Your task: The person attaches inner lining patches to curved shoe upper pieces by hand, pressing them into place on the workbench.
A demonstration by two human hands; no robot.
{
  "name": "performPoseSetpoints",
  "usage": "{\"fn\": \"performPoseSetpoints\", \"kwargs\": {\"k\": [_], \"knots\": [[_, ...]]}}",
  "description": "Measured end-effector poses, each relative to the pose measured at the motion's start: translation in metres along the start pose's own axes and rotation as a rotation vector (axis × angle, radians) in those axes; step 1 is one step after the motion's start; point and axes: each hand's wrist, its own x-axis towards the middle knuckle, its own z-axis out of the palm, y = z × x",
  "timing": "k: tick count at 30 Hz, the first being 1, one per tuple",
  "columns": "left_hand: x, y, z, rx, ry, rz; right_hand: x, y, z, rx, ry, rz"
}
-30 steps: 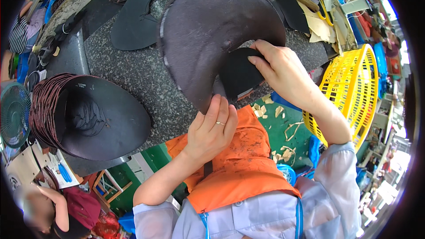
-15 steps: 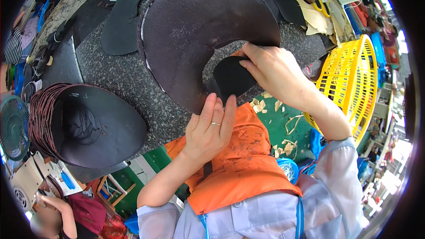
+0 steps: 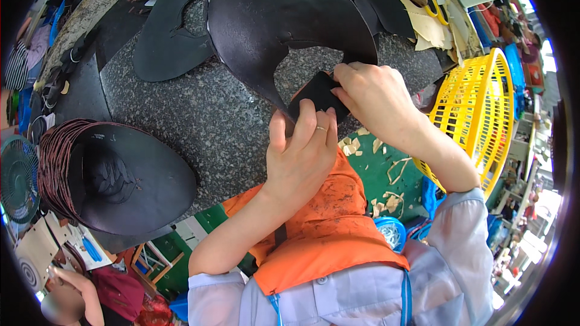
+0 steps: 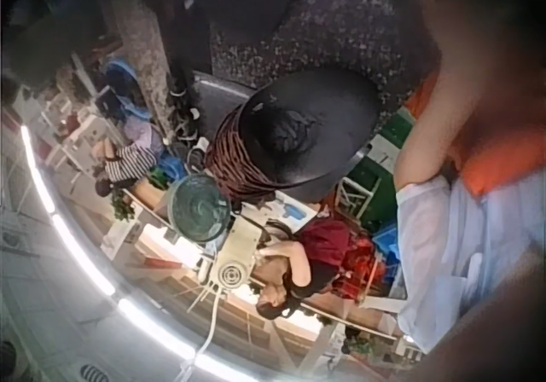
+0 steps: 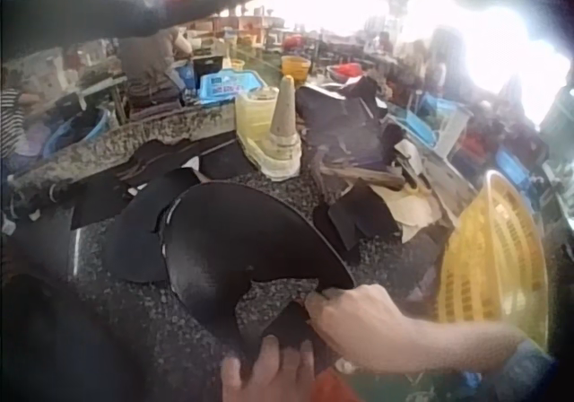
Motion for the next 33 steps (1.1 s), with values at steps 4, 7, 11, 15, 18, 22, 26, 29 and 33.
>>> {"fn": "performPoseSetpoints", "kwargs": {"k": [4, 7, 11, 15, 18, 22, 26, 29, 33], "knots": [[0.013, -0.001, -0.005, -0.045, -0.132, -0.016, 0.0, 0.004, 0.0, -0.077, -0.13, 0.033], [0.017, -0.007, -0.009, -0.084, -0.169, -0.014, 0.007, 0.016, -0.027, 0.366, -0.161, -0.022], [0.015, -0.013, -0.01, -0.161, -0.188, -0.027, 0.005, 0.013, -0.05, 0.185, -0.329, -0.363], [0.017, -0.015, -0.019, -0.197, -0.235, -0.04, 0.009, 0.027, -0.028, -0.299, 0.124, -0.87], [0.015, -0.017, -0.019, -0.185, -0.267, -0.039, 0.021, 0.033, -0.031, -0.185, -0.104, -0.883], [0.013, -0.015, -0.017, -0.201, -0.293, -0.05, 0.027, 0.04, -0.019, 0.007, -0.286, -0.561], [0.013, -0.016, -0.015, -0.2, -0.268, -0.05, 0.022, 0.041, -0.022, 0.108, -0.23, -0.658], [0.015, -0.016, -0.017, -0.231, -0.266, -0.071, 0.02, 0.042, -0.021, 0.076, -0.226, -0.722], [0.015, -0.012, -0.015, -0.156, -0.262, -0.068, 0.017, 0.052, -0.034, 0.161, -0.344, -0.726]]}}
